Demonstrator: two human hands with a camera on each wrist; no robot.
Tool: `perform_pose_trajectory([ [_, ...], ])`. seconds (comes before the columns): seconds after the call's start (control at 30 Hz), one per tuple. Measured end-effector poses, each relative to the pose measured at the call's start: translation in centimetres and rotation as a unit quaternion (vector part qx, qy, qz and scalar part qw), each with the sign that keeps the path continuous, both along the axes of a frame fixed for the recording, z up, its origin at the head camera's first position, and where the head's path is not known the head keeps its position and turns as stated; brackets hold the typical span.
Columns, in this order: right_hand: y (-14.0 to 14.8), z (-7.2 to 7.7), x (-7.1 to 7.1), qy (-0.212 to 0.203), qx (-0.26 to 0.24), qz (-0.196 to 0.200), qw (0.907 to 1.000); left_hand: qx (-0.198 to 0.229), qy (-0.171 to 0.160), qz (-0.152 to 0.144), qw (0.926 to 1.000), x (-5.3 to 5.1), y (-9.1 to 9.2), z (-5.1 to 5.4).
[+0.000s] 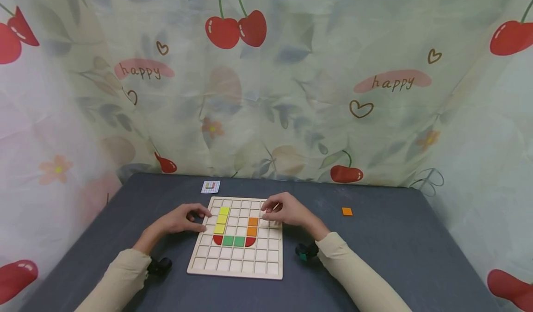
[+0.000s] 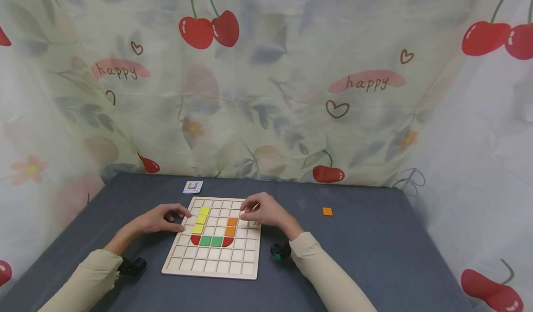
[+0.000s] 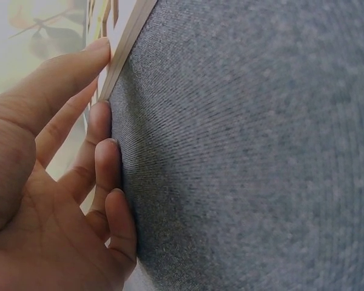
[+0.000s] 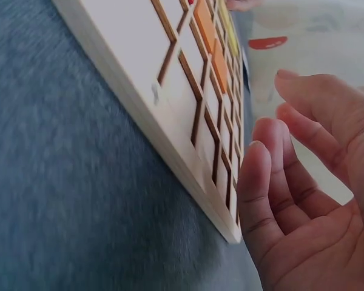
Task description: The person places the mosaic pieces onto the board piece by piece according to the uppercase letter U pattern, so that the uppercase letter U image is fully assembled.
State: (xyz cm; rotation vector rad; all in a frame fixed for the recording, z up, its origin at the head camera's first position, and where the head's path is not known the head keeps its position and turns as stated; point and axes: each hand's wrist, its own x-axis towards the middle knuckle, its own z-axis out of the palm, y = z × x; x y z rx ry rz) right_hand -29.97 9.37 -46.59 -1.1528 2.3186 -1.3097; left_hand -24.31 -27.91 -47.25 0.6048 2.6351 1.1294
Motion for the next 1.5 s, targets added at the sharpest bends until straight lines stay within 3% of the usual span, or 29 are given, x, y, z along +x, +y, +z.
perform_pose_trajectory([
  [0.5,5.2,-0.4,0.1,-0.006,0.013,-0.036,0.9992,0.005,-0.003,0.003,1.0000,0.0,0.2,0.2],
  [0.83,9.4,0.0,-0.1,0.010,0.000,-0.036,0.9993,0.007,-0.007,0.006,0.9999,0.1,0.1,0.3],
  [1.13,13.4,0.5,-0.7,0.006,0.024,-0.081,0.9964,0.011,-0.005,0.005,0.9999,0.0,0.1,0.2],
  [1.5,18.1,0.6,-1.1,-0.027,0.021,-0.123,0.9918,0.006,-0.001,0.001,1.0000,-0.1,0.0,0.0],
])
